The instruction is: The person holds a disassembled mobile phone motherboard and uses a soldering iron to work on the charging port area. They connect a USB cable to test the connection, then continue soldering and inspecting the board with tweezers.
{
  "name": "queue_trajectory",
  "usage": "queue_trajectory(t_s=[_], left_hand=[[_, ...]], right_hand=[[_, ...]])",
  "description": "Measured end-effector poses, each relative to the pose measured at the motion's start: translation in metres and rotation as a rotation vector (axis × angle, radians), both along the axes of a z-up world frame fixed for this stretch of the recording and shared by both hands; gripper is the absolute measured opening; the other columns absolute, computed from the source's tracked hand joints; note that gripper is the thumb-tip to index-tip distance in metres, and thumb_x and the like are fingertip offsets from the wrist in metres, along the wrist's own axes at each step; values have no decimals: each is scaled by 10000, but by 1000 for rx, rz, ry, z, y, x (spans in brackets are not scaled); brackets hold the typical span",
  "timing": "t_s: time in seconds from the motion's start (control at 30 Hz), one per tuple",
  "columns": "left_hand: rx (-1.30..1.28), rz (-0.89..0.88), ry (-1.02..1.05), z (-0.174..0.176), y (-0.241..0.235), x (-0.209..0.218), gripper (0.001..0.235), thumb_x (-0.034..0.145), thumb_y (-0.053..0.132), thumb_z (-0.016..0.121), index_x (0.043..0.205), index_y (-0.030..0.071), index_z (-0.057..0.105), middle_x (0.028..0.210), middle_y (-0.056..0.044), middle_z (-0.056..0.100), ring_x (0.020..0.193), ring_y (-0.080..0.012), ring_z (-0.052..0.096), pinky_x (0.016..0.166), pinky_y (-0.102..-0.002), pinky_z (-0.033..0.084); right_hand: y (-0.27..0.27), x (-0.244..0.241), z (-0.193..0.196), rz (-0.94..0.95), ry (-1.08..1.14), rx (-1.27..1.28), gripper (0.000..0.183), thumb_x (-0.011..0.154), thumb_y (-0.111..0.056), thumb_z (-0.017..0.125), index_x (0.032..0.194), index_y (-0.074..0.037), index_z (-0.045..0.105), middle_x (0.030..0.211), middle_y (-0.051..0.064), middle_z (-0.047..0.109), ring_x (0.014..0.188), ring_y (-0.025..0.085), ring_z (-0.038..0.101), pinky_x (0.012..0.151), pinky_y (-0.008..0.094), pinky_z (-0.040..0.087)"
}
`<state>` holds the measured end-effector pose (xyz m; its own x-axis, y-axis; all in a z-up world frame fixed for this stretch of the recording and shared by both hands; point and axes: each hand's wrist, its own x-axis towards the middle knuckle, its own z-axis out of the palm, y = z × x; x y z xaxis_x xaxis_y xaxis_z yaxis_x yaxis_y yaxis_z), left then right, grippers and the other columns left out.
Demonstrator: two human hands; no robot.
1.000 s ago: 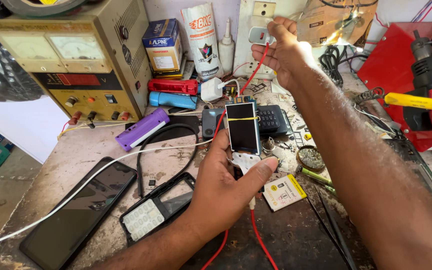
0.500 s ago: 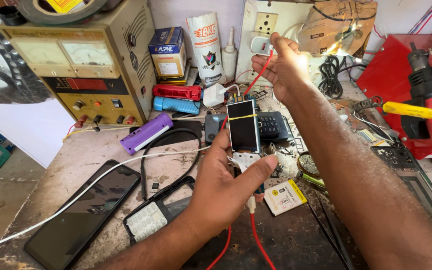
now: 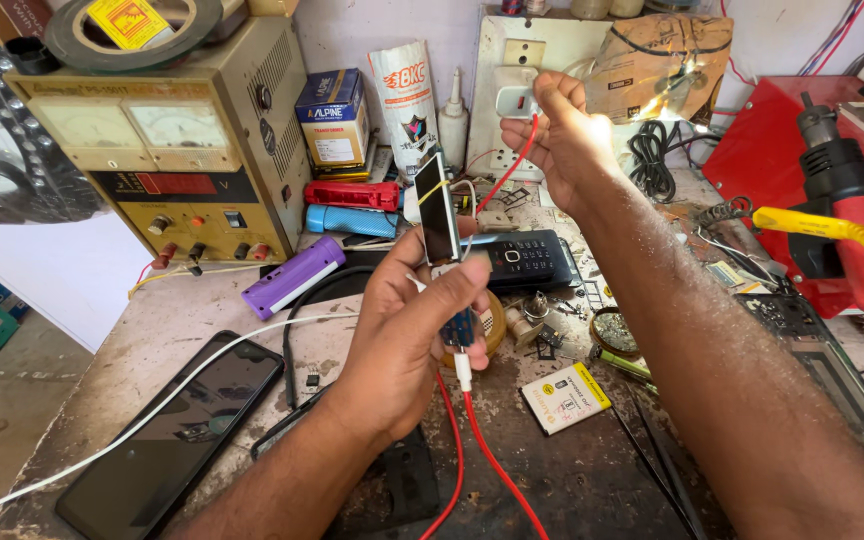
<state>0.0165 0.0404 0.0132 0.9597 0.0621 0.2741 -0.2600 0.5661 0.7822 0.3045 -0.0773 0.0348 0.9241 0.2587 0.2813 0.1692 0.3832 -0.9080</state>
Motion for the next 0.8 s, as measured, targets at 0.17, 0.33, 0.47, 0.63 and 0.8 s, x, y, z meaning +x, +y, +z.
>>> queue_trajectory(t_s=[0.17, 0.33, 0.47, 0.63, 0.8], left_hand=[[-17, 1, -18, -1, 1, 2, 410, 947, 186, 702, 1311, 73, 552, 814, -45, 602, 638, -133, 596, 503, -306, 495], [3, 6, 0, 0, 1, 1, 411, 946, 179, 691, 1316, 76, 548, 806, -48, 601, 622, -135, 594, 497, -302, 487], [-17, 0, -23, 2, 0, 1, 413, 948, 181, 698, 1312, 62, 544, 808, -54, 602, 617, -137, 590, 493, -298, 483], [63, 57, 32, 2, -6, -1, 442, 908, 193, 709, 1315, 92, 569, 862, -17, 625, 747, -80, 621, 493, -289, 510], [66, 44, 47, 1, -4, 0, 452, 912, 209, 727, 1326, 105, 579, 845, -52, 635, 686, -136, 597, 484, -287, 523]], right_hand=[[-11, -1, -13, 72, -45, -21, 370, 1017, -191, 608, 1354, -76, 509, 1166, 154, 670, 951, 266, 737, 853, 398, 666], [-15, 1, -14, 25, -22, -60, 394, 1025, -189, 582, 1381, -56, 475, 1152, 145, 682, 927, 250, 735, 837, 380, 669], [-7, 5, -9, -5, 6, -23, 321, 1024, -222, 607, 1279, -45, 526, 1110, 107, 668, 902, 249, 736, 814, 375, 681], [10, 14, -1, -118, 118, -8, 276, 983, -282, 669, 1122, -64, 577, 1028, 98, 671, 834, 222, 746, 761, 351, 706], [17, 22, 1, -147, 151, 32, 309, 956, -322, 699, 1079, -67, 575, 976, 115, 690, 752, 201, 732, 718, 327, 703]])
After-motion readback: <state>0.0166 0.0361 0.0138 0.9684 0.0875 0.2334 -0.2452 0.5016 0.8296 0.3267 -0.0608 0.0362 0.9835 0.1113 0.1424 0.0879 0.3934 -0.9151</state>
